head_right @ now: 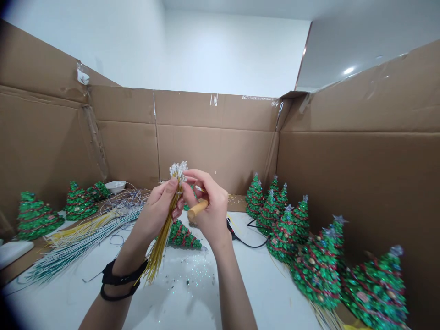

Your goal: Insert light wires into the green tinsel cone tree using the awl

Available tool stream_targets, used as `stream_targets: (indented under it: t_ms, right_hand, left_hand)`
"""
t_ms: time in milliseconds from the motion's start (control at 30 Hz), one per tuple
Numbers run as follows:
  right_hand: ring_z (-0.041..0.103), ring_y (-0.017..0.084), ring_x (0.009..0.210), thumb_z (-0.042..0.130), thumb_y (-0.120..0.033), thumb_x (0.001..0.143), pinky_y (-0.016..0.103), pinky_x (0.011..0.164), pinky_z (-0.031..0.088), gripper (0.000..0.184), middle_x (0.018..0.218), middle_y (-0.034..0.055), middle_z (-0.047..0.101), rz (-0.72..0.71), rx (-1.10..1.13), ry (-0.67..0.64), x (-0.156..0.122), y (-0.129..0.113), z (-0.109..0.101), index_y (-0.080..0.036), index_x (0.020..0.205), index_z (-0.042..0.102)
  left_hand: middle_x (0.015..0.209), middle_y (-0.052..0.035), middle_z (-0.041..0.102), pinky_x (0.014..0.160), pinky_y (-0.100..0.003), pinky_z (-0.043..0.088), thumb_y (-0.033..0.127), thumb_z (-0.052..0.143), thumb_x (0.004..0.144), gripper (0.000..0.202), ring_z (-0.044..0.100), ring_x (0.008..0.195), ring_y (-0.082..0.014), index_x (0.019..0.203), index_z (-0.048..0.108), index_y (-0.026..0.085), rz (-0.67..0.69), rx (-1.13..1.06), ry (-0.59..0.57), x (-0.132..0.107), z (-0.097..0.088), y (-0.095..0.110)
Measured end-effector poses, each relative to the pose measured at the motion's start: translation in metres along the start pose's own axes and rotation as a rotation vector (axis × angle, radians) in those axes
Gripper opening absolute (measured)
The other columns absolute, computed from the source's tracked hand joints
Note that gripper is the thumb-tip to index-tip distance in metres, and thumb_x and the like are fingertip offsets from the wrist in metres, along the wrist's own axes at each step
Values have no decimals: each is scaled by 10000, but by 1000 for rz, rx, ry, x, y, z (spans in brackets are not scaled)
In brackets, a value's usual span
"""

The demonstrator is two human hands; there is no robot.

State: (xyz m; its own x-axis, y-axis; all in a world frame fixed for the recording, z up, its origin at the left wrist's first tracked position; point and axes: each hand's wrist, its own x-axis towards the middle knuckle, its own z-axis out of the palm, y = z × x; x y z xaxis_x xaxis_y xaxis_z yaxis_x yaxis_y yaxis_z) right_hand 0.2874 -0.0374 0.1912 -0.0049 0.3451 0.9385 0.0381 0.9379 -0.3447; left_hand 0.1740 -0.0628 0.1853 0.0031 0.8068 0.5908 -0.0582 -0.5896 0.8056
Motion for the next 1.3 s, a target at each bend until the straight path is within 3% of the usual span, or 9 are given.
stream_targets:
  t_ms: [400, 533, 667, 833, 967, 1133, 1233, 1300]
  right_hand:
    - [414, 83, 472, 599, -254, 821, 228, 461, 421, 115, 586, -57, 504, -95, -30, 38, -1, 13, 1, -274, 924, 645]
    - [388, 71, 460, 637, -313, 785, 206, 435, 374, 90, 565, -76, 412, 61, 139, 2, 0, 20, 3, -252, 840, 601]
    - [431, 58, 452, 625, -327, 790, 193, 445, 377, 118, 579, -87, 333, 266, 344, -116, 5, 19, 3, -224, 806, 569]
    - [431, 78, 512, 612, -386, 809, 213, 484, 366, 173, 599, -57, 444, 259, 301, -116, 8, 19, 0, -218, 783, 588]
    - [338, 70, 478, 629, -399, 802, 221, 434, 279, 201, 610, -49, 412, 217, 320, 99, 10, 16, -14, -222, 735, 564]
    - [261, 60, 466, 617, -304, 825, 210, 403, 227, 120, 628, -60, 311, 122, 375, 576, 12, 9, -53, -224, 768, 547]
    - [285, 51, 482, 598, -251, 824, 192, 403, 244, 80, 680, -49, 344, -7, 406, 890, 10, 5, -79, -231, 769, 544]
    - [330, 49, 507, 526, -305, 865, 191, 426, 294, 122, 759, -38, 388, 30, 313, 910, 9, 2, -91, -239, 763, 509]
  left_hand:
    - [569, 64, 421, 348, -151, 282, 536, 453, 883, 373, 346, 384, -27, 763, 471, 183, -77, -132, 4, 0, 3, -4]
    - [567, 72, 408, 343, -149, 272, 554, 461, 872, 378, 338, 378, -24, 762, 438, 193, -85, -128, 9, 0, 6, -5]
    - [583, 73, 388, 354, -149, 260, 552, 439, 883, 361, 325, 395, -24, 813, 444, 199, -87, -92, 44, 1, 8, -4]
    - [615, 68, 367, 378, -159, 254, 535, 447, 888, 337, 304, 422, -26, 839, 449, 201, -73, -79, -50, 3, 4, -5]
    - [607, 63, 334, 379, -178, 223, 513, 441, 896, 336, 274, 436, -38, 797, 454, 192, -114, 8, -198, 4, -2, -6]
    - [615, 48, 321, 383, -197, 226, 489, 433, 903, 337, 265, 471, -65, 739, 438, 194, -160, 192, -358, 3, -17, -6]
    - [610, 53, 309, 395, -181, 244, 494, 432, 904, 346, 260, 484, -63, 743, 443, 187, -192, 198, -368, 6, -26, -7]
    - [606, 60, 296, 389, -169, 236, 494, 425, 909, 344, 241, 469, -53, 758, 443, 186, -210, 86, -375, 9, -31, -7]
